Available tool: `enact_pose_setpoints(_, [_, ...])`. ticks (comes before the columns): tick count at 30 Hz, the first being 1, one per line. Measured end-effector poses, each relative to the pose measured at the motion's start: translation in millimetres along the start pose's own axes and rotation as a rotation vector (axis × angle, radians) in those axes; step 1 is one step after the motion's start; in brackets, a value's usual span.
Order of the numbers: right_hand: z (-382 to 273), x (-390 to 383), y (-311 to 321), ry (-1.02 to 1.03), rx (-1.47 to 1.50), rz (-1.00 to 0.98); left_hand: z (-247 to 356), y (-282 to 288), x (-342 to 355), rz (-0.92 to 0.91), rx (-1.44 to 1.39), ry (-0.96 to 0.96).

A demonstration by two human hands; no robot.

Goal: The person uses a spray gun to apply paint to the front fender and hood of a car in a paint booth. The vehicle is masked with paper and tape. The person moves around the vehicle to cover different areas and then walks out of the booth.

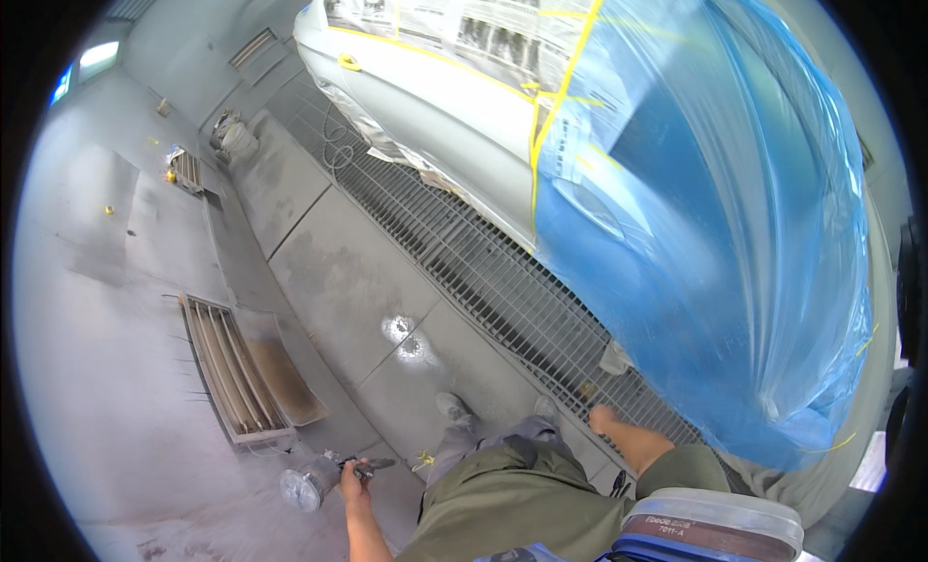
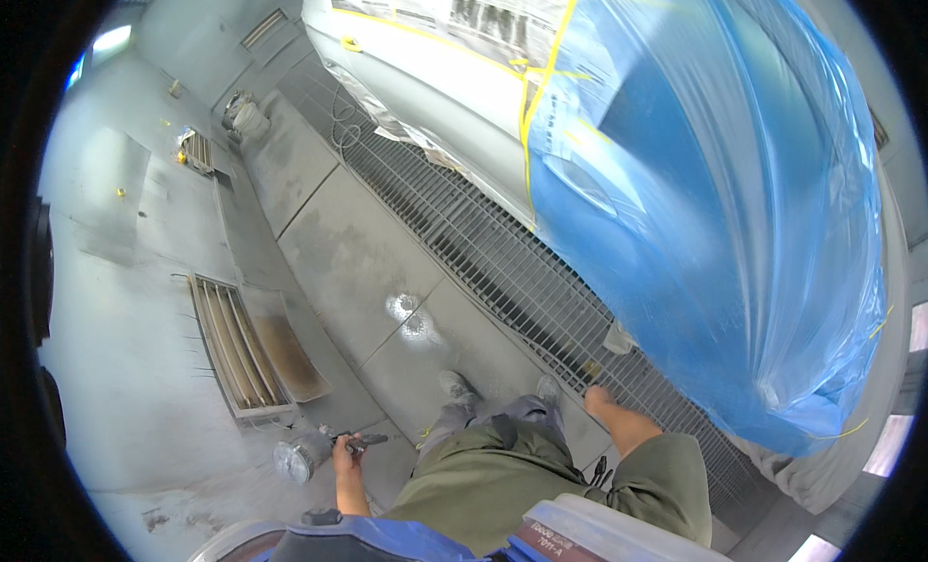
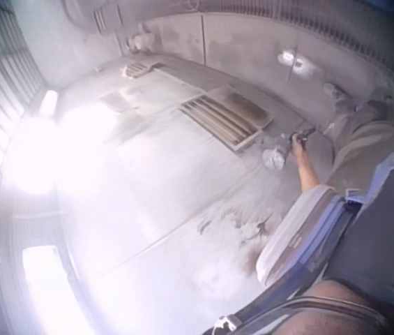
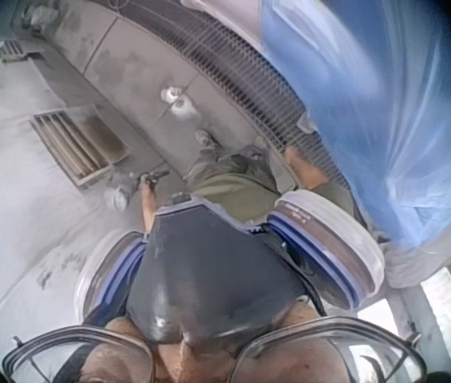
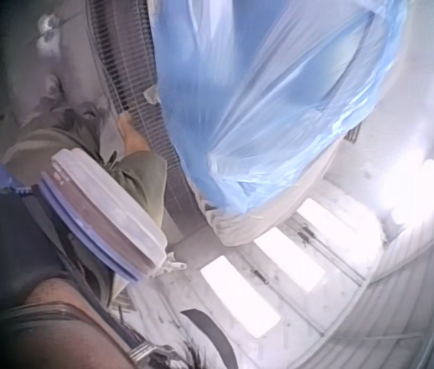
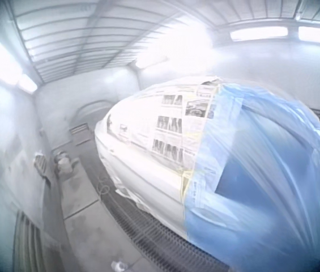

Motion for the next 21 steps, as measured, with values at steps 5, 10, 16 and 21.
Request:
enact_pose_setpoints(5, [-55.4,22.7,-20.1,0.048,0.072,0.012,-9.6,-29.3,93.2,-0.099,0.021,-0.012])
enact_pose_setpoints(10, [-168.1,10.8,-19.6,0.456,-0.406,0.269,19.2,-71.2,185.2,-0.298,0.218,-0.038])
enact_pose_setpoints(16, [-303.0,-54.5,57.5,-0.078,0.731,0.129,57.1,-101.7,266.9,-0.411,0.065,-0.129])
enact_pose_setpoints(21, [-366.7,-31.1,107.7,0.074,0.43,0.121,52.5,-99.0,345.3,-0.554,0.365,-0.204])
Point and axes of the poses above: each hand's wrist, its own x-axis towards the middle knuckle, its own y-axis out of the back of the hand, z = x × y, the point moved 2 cm from there along x, towards the middle knuckle, and after that the axes turned 13 degrees about -y, right-handed, at the moved point
